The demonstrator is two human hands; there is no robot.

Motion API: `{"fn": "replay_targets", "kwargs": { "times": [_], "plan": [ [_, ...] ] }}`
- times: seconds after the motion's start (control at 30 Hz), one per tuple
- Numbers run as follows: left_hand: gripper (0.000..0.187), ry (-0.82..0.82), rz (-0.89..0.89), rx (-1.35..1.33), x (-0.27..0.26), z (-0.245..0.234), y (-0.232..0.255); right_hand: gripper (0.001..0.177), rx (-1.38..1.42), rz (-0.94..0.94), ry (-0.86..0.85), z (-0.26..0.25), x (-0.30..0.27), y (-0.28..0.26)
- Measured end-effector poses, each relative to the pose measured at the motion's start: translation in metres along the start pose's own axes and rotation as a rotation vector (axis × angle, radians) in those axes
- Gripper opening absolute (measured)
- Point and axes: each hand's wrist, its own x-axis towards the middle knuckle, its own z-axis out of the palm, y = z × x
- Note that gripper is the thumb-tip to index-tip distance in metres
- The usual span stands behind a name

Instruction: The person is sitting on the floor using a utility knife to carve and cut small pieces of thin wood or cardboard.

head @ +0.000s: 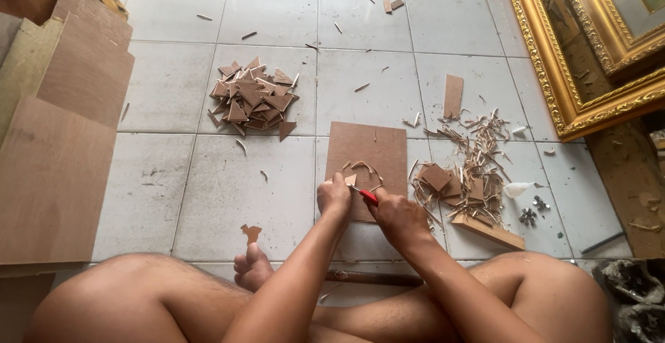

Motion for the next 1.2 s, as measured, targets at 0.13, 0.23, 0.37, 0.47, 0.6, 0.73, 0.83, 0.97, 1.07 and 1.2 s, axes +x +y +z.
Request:
{"fn": "replay_targets", "kwargs": {
  "times": [0.13,0.23,0.37,0.47,0.6,0.73,0.83,0.97,1.07,1.2],
  "plan": [
    [0.062,0.009,-0.017,-0.016,-0.006,-0.002,0.004,0.038,-0.024,-0.002,-0.021,-0.005,0.001,-0.006],
    [0.061,0.014,-0.02,-0.012,-0.001,0.0,0.001,0.037,-0.032,0.007,-0.002,-0.006,0.001,-0.008],
    [0.06,0.008,-0.012,0.02,0.01,0.005,-0.003,0.04,-0.038,0.005,-0.021,-0.002,0.008,-0.005],
    [0.059,0.006,-0.008,0.032,0.01,0.005,-0.004,0.042,-0.046,0.013,-0.033,0.0,0.013,-0.003],
    [0.056,0.022,-0.011,-0.008,0.016,0.009,-0.007,0.047,-0.042,0.022,-0.071,0.011,0.024,0.002],
    [0.056,0.015,-0.008,-0.033,0.025,0.012,-0.008,0.047,0.087,0.045,-0.1,-0.005,0.011,0.005],
    [0.055,0.004,-0.015,-0.018,0.015,0.009,-0.005,0.039,0.11,-0.118,-0.057,0.008,0.007,0.022],
    [0.052,0.04,-0.032,-0.022,0.024,0.018,-0.014,0.024,-0.186,-0.3,0.107,0.02,0.002,0.029],
    [0.054,0.021,-0.006,-0.001,0.022,0.012,-0.01,0.024,-0.2,-0.267,0.03,0.012,-0.001,0.021],
    [0.056,0.006,0.008,0.059,0.027,0.01,-0.01,0.029,-0.149,-0.245,-0.079,0.007,0.004,0.014]
  ]
}}
